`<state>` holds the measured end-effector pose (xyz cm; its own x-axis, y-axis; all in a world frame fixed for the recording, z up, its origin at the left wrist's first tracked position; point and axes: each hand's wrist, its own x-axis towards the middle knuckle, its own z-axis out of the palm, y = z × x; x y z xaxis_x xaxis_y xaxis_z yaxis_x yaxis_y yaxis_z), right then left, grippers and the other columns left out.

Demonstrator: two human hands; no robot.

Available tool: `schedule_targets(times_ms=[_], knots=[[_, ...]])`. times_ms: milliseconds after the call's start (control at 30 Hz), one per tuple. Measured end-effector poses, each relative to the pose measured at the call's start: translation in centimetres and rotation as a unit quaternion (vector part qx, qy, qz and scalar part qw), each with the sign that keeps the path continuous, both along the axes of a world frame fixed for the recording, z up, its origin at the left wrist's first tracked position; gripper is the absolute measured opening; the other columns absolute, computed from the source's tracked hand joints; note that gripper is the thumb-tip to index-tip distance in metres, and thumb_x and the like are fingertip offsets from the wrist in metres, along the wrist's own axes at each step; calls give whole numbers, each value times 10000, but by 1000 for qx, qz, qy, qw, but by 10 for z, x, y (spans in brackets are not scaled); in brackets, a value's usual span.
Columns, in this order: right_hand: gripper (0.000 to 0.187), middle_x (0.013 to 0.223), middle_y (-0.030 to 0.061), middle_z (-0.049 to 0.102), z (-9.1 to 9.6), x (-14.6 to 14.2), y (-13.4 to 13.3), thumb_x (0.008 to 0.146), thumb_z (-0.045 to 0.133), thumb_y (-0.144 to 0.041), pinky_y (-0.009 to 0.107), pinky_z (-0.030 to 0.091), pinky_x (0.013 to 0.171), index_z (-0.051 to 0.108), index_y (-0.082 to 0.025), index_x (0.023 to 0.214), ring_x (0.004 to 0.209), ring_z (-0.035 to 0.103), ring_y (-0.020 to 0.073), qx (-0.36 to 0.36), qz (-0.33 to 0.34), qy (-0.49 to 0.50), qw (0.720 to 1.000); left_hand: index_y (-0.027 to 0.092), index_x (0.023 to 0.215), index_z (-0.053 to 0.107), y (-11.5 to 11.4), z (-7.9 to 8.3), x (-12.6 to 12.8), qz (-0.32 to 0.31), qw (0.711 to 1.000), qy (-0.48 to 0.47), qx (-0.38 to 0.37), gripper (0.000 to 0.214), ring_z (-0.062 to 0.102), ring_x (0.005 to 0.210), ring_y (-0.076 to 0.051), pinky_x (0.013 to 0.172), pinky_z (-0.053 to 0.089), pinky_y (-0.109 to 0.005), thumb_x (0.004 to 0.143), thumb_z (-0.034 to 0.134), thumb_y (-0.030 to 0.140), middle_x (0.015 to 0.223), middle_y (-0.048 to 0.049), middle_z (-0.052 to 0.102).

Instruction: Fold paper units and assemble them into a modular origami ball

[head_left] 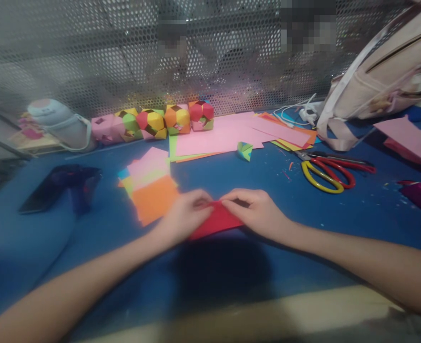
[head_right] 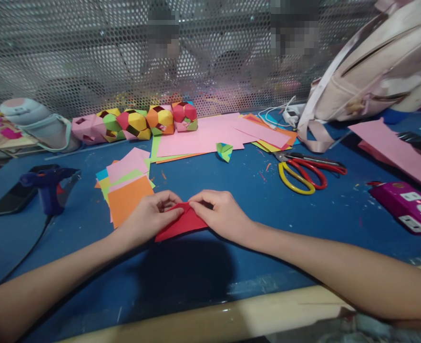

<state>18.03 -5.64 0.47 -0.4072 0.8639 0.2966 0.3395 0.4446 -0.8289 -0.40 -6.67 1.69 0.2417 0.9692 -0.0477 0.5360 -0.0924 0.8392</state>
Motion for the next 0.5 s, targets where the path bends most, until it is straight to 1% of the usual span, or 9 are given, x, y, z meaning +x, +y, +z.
schedule_targets(times_ms=[100,167,267,333,433,500], knots=[[186,793,20,740,-2,0,0,838,538,-170,249,514,696,713,-192,783,721,667,145,6,2,4,1000,175,789,673,0,2,0,-7,1000,9,2,130,578,647,-131,594,462,-229,775,586,271,700,-2,669],[186,826,24,746,-2,1,1,834,538,-182,255,518,708,723,-198,812,751,675,154,-6,5,9,1000,176,764,687,0,5,0,-1,1000,14,-5,159,583,642,-139,587,461,-232,782,583,296,682,-7,674],[218,908,31,749,1,3,2,838,518,-211,263,519,728,727,-196,897,816,681,166,-58,-1,13,998,170,735,688,1,7,0,18,999,14,-23,185,577,606,-140,561,450,-234,783,583,315,650,-10,672],[255,925,31,745,3,5,4,860,480,-248,267,512,742,726,-193,900,845,674,169,-91,-7,19,996,167,723,682,1,7,-1,29,999,10,-34,190,567,578,-136,540,438,-232,777,590,324,626,-8,663],[305,838,27,733,5,5,4,881,445,-302,259,497,704,718,-179,821,787,654,160,-106,1,31,994,163,719,677,2,7,-1,27,999,8,-39,188,562,574,-132,523,428,-225,776,589,319,635,-10,663],[293,766,24,717,5,4,4,871,475,-326,245,481,639,708,-167,792,703,628,148,-105,12,25,994,159,734,680,1,7,0,15,999,15,-32,193,571,602,-135,533,432,-225,786,577,315,673,-19,676]])
